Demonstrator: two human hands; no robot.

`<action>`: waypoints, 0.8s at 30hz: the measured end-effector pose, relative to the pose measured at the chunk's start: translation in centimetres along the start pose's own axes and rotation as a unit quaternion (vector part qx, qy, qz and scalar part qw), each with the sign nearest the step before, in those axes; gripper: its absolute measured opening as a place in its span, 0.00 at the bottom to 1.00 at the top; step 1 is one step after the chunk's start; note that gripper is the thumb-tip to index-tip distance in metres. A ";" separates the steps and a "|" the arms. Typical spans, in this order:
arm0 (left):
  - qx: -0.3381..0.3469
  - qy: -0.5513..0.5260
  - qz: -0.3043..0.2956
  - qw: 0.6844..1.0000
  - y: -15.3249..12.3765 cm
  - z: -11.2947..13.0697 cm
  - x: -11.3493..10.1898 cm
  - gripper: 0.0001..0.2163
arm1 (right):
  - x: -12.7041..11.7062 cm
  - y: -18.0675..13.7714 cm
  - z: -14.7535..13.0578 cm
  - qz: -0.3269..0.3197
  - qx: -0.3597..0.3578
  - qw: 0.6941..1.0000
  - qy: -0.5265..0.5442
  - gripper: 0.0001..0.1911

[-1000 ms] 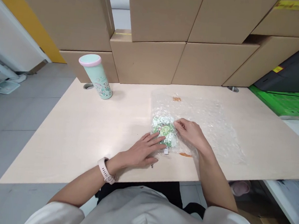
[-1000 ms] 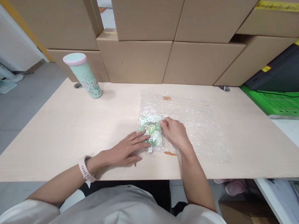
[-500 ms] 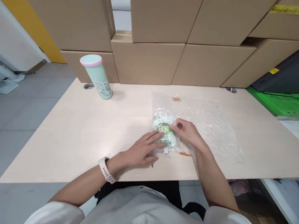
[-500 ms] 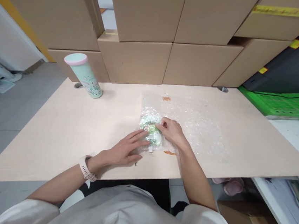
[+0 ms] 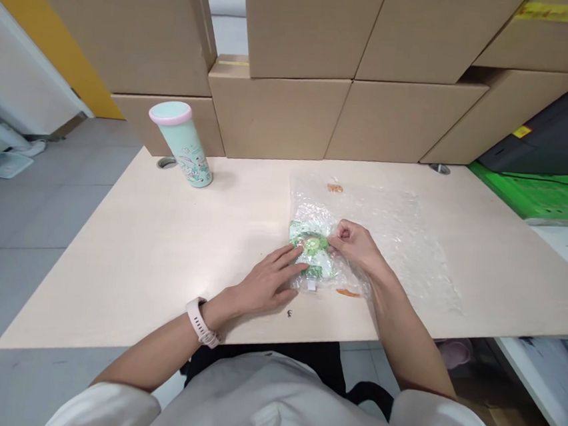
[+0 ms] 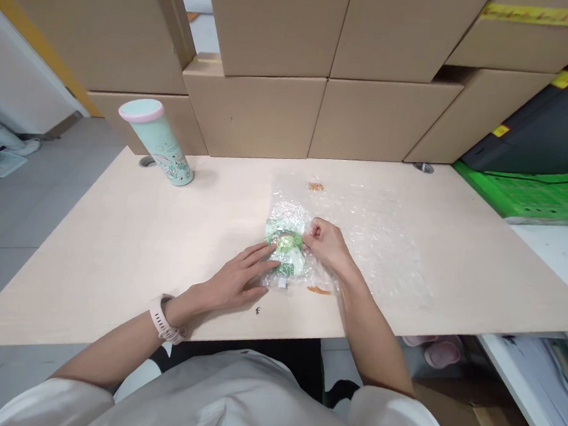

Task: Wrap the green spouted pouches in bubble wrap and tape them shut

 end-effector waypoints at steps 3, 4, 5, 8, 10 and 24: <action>0.003 0.001 0.006 1.000 0.0 0.0 0.0 0.27 | -0.7 0.0 -0.3 0.025 0.006 0.996 -0.082 0.06; 0.005 0.001 0.007 1.000 0.0 0.0 0.0 0.27 | -0.9 -0.1 -0.5 0.028 0.004 0.993 -0.115 0.05; 0.005 0.002 0.007 1.000 0.0 0.0 0.1 0.27 | -1.1 -0.1 -0.7 0.030 0.002 0.989 -0.142 0.04; 0.004 0.011 0.001 1.000 0.0 0.0 0.1 0.26 | -1.5 -0.3 -0.9 0.023 -0.002 0.983 -0.185 0.09; 0.003 0.014 -0.003 1.000 0.0 0.0 0.1 0.26 | -1.5 -0.4 -0.9 0.013 0.000 0.980 -0.197 0.13; -0.124 -0.248 0.071 0.958 0.1 -1.6 -1.1 0.29 | -0.7 -0.4 -0.7 -0.016 -0.021 0.967 -0.253 0.06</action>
Point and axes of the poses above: each hand's wrist, its own y-axis towards the middle knuckle, its own x-axis out of the palm, z = x × y, the point moved 7 cm from there along y, towards the middle knuckle, and after that the axes turned 6 degrees about z, right-handed, at the moved point
